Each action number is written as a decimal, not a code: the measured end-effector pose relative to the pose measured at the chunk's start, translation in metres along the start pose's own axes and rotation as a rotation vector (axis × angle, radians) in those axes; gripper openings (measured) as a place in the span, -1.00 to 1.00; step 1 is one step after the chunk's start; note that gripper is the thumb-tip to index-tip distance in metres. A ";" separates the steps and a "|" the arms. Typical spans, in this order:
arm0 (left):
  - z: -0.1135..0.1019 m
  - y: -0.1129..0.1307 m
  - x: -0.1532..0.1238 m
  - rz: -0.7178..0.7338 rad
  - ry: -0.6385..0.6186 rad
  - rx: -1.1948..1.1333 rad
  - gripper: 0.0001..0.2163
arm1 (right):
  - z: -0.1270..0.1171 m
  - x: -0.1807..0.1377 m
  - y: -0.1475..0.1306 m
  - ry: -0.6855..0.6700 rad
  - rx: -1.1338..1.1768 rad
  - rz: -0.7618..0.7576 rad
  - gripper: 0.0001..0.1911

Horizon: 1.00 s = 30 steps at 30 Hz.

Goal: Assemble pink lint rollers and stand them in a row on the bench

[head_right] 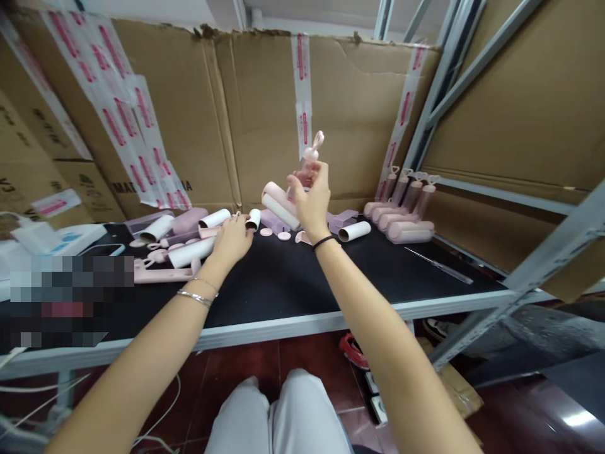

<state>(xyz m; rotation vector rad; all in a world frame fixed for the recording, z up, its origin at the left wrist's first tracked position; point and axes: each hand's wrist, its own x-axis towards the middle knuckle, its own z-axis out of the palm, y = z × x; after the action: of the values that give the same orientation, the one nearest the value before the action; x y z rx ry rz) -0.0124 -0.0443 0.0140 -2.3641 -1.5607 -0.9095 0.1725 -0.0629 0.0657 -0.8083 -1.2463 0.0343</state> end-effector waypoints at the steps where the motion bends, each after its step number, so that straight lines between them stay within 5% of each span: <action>1: 0.002 -0.001 -0.001 -0.001 -0.026 0.021 -0.65 | 0.010 -0.004 0.004 0.030 0.007 0.010 -0.64; 5: 0.011 -0.004 -0.002 0.004 -0.103 0.050 -0.65 | 0.039 -0.008 0.028 0.010 -0.049 -0.001 -0.72; 16: 0.016 0.001 0.000 0.011 -0.104 0.005 -0.70 | 0.071 0.021 0.085 -0.496 -0.482 -0.097 -0.60; 25: 0.021 0.001 0.001 0.121 -0.192 -0.015 -0.51 | 0.075 0.007 0.049 -0.628 -0.508 -0.101 -0.63; 30: 0.026 0.001 0.002 0.092 -0.288 -0.001 -0.46 | 0.057 -0.002 0.012 -0.411 -0.299 -0.079 -0.68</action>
<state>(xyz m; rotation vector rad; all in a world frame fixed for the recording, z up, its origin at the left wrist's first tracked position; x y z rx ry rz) -0.0008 -0.0316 -0.0052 -2.6371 -1.5262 -0.5712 0.1283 -0.0250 0.0625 -1.0433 -1.6980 -0.0541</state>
